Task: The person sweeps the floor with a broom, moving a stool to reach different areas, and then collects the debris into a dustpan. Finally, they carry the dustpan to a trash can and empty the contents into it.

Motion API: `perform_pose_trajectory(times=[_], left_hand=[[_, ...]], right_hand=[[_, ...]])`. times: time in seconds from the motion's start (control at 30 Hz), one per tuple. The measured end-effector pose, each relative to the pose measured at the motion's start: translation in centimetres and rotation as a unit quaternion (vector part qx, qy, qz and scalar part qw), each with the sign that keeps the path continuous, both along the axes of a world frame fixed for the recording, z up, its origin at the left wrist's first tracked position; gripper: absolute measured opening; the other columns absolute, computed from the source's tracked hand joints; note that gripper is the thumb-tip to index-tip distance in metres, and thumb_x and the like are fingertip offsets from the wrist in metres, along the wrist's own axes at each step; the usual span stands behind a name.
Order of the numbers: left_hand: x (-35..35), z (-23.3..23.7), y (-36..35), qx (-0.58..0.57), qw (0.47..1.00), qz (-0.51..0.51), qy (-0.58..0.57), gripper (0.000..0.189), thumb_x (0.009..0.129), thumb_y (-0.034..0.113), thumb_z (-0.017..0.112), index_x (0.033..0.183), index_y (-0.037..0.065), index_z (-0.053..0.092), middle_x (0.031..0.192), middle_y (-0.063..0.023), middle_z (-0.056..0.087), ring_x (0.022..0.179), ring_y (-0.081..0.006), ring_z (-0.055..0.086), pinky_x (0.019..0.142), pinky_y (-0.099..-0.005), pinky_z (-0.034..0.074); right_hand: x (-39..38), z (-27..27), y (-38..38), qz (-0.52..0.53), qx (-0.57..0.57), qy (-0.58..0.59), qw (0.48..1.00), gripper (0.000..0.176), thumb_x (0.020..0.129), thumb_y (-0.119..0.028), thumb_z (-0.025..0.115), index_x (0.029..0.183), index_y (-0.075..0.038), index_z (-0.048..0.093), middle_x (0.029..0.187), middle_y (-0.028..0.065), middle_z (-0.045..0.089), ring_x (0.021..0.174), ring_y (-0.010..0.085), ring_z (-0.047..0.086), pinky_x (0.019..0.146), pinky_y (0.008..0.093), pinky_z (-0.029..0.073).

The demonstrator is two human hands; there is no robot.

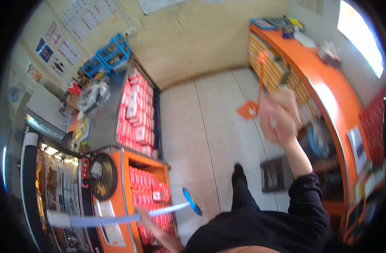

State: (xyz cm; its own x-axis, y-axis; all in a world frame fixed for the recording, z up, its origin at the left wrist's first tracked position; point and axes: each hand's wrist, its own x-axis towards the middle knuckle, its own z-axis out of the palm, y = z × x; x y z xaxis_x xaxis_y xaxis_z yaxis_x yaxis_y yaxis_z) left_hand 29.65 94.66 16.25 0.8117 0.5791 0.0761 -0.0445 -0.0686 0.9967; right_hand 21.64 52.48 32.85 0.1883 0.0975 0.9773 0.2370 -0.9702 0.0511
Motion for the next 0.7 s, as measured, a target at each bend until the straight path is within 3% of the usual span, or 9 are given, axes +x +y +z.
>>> perform_pose_trajectory(times=[0.03, 0.17, 0.23, 0.37, 0.43, 0.5, 0.57, 0.63, 0.7], left_hand=[[1.1, 0.5, -1.4, -0.008, 0.999, 0.043, -0.005, 0.036, 0.085, 0.033, 0.056, 0.061, 0.013, 0.038, 0.052, 0.0061, 0.028, 0.046, -0.0039, 0.026, 0.041, -0.0202, 0.021], [3.9, 2.2, -4.0, -0.005, 0.981, 0.180, -0.071, 0.037, 0.085, 0.031, 0.054, 0.059, 0.015, 0.033, 0.053, 0.0058, 0.028, 0.047, -0.0046, 0.024, 0.044, -0.0221, 0.025], [4.0, 1.4, -2.2, 0.051, 0.971, 0.221, -0.071, 0.023, 0.086, 0.031, 0.052, 0.087, 0.008, 0.058, 0.061, 0.0054, 0.031, 0.054, -0.0054, 0.031, 0.047, -0.0209, 0.026], [3.9, 3.7, -6.1, 0.072, 0.954, 0.281, -0.081, 0.035, 0.085, 0.039, 0.049, 0.065, 0.011, 0.045, 0.052, 0.0029, 0.033, 0.044, -0.0092, 0.029, 0.040, -0.0242, 0.023], [3.3, 3.1, -5.4, 0.085, 0.947, 0.297, -0.086, 0.041, 0.084, 0.042, 0.048, 0.058, 0.012, 0.041, 0.049, 0.0020, 0.034, 0.041, -0.0104, 0.029, 0.037, -0.0253, 0.023], [2.4, 1.0, -3.1, 0.341, 0.915, 0.195, -0.094, 0.056, 0.089, 0.048, 0.033, 0.100, -0.004, 0.050, 0.066, -0.0051, 0.047, 0.060, -0.0182, 0.045, 0.064, -0.0345, 0.043], [4.2, 2.5, -5.7, 0.191, 0.941, 0.263, -0.088, 0.052, 0.089, 0.044, 0.034, 0.100, -0.004, 0.050, 0.068, -0.0064, 0.048, 0.061, -0.0191, 0.046, 0.064, -0.0343, 0.044], [4.9, 3.0, -7.1, 0.164, 0.940, 0.286, -0.086, 0.049, 0.088, 0.041, 0.035, 0.101, -0.004, 0.050, 0.070, -0.0078, 0.049, 0.062, -0.0199, 0.047, 0.064, -0.0342, 0.044], [4.5, 2.8, -7.5, 0.157, 0.938, 0.298, -0.085, 0.046, 0.088, 0.037, 0.036, 0.101, -0.005, 0.050, 0.072, -0.0091, 0.049, 0.063, -0.0207, 0.048, 0.064, -0.0340, 0.045]], right_hand=[[4.9, -1.1, -5.3, -0.035, 0.070, 0.045, 0.996, 0.033, 0.061, -0.001, 0.062, 0.092, -0.011, 0.061, 0.087, 0.0086, 0.056, 0.074, 0.0300, 0.052, 0.067, 0.0352, 0.042], [20.5, -10.1, -29.7, -0.239, 0.087, 0.317, 0.914, 0.061, 0.061, -0.001, 0.065, 0.117, -0.007, 0.043, 0.121, 0.0148, 0.038, 0.110, 0.0302, 0.039, 0.087, 0.0427, 0.037], [24.3, -13.4, -37.9, -0.334, 0.077, 0.451, 0.824, 0.073, 0.060, -0.004, 0.065, 0.125, -0.007, 0.033, 0.124, 0.0137, 0.036, 0.118, 0.0295, 0.032, 0.092, 0.0443, 0.033], [27.7, -26.0, -54.1, -0.431, 0.009, 0.565, 0.703, 0.069, 0.060, -0.019, 0.070, 0.121, -0.011, 0.039, 0.124, 0.0085, 0.039, 0.123, 0.0266, 0.029, 0.098, 0.0483, 0.024], [26.8, -30.8, -57.1, -0.407, 0.017, 0.567, 0.716, 0.056, 0.064, -0.026, 0.068, 0.112, -0.011, 0.045, 0.114, 0.0086, 0.046, 0.119, 0.0286, 0.034, 0.095, 0.0500, 0.026], [26.7, -33.9, -58.4, -0.378, 0.030, 0.541, 0.751, 0.045, 0.067, -0.033, 0.066, 0.103, -0.011, 0.050, 0.104, 0.0086, 0.052, 0.115, 0.0305, 0.039, 0.092, 0.0516, 0.027], [26.8, -31.4, -55.7, -0.353, 0.087, 0.515, 0.776, 0.025, 0.073, -0.021, 0.060, 0.093, -0.011, 0.050, 0.099, 0.0090, 0.053, 0.110, 0.0304, 0.041, 0.086, 0.0480, 0.032], [26.7, -29.2, -53.2, -0.362, 0.009, 0.459, 0.812, 0.014, 0.073, -0.015, 0.058, 0.084, -0.009, 0.055, 0.086, 0.0098, 0.057, 0.098, 0.0280, 0.050, 0.084, 0.0449, 0.034], [26.9, -27.8, -51.5, -0.214, 0.075, 0.569, 0.791, 0.007, 0.068, -0.014, 0.059, 0.072, -0.009, 0.056, 0.073, 0.0085, 0.057, 0.084, 0.0277, 0.054, 0.078, 0.0409, 0.038]])
